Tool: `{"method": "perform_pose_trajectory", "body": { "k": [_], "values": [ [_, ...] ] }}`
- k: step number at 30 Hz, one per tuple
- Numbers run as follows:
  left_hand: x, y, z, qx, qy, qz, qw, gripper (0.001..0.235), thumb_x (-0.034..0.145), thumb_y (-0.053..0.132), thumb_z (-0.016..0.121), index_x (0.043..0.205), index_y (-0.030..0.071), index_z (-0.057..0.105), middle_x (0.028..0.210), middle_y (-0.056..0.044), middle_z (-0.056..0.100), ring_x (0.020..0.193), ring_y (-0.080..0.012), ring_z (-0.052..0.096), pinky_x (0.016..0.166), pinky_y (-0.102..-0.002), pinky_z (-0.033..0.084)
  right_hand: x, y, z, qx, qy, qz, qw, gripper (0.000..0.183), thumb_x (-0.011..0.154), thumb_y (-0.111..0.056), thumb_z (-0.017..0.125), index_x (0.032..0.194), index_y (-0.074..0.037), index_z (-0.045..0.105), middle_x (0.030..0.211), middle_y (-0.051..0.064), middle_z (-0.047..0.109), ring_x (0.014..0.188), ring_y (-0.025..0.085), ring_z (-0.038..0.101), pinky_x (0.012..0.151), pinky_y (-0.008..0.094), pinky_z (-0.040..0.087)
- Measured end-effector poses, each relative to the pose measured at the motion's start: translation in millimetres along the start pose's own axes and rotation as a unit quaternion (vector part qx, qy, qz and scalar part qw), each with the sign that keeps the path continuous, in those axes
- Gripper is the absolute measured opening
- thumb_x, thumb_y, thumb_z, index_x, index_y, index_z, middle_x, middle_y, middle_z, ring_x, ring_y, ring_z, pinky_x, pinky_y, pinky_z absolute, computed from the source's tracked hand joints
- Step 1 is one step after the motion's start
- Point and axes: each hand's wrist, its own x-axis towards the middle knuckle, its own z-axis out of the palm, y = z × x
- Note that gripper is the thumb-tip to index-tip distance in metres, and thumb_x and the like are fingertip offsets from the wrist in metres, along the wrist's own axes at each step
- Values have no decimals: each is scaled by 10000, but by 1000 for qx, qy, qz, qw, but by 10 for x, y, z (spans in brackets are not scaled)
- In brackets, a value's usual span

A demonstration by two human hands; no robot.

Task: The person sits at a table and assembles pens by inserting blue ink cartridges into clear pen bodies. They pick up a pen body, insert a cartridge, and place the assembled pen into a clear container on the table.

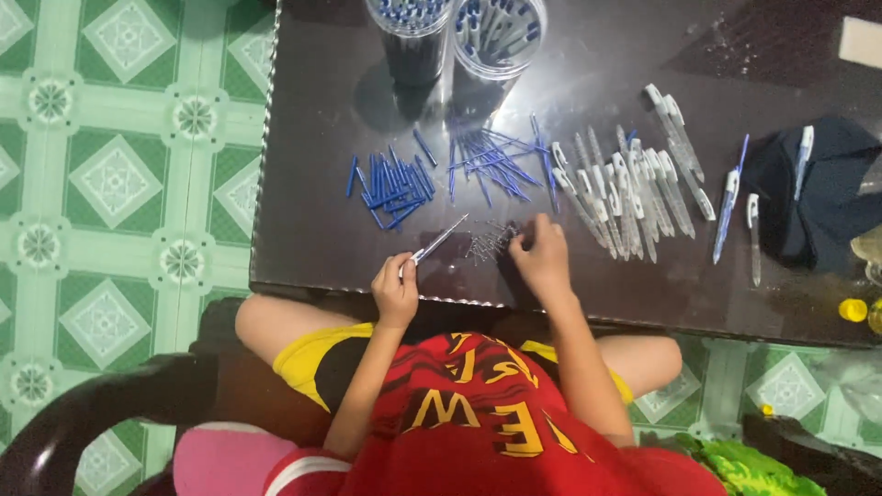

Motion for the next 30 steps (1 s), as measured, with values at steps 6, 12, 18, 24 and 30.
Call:
{"method": "perform_pose_trajectory", "body": {
  "k": [6,12,18,24,30],
  "values": [
    [11,8,-10,-5,-11,6,1000,134,1040,181,620,1034,83,710,826,-78,711,733,-323,710,677,-384,560,39,-17,44,-164,19,-63,984,173,793,-176,805,925,-104,719,854,103,703,953,290,637,797,403,533],
    [26,24,-15,8,-8,6,1000,135,1040,191,617,1030,97,714,820,-60,711,727,-303,707,685,-371,557,599,255,-523,-89,210,-110,967,63,780,-76,813,786,-91,751,733,141,696,711,365,638,765,453,466],
    [17,41,-16,22,-3,6,1000,135,1040,183,617,1024,93,716,822,-69,710,726,-310,703,683,-378,558,2062,1339,-980,-169,275,84,943,156,825,-254,864,898,-142,785,734,78,744,716,310,726,647,484,529],
    [22,38,2,38,8,23,999,149,1035,207,621,1017,99,722,813,-62,704,710,-305,697,665,-371,558,2400,1247,-899,-184,63,181,964,213,801,-142,815,969,-14,796,848,272,736,881,537,722,772,746,408],
    [34,63,-12,18,10,28,999,164,1037,195,609,1016,73,717,810,-88,703,706,-334,698,646,-395,560,2478,1188,-878,-225,148,113,956,122,800,-158,755,898,-121,818,756,217,738,732,479,745,560,611,523]
  ]
}}
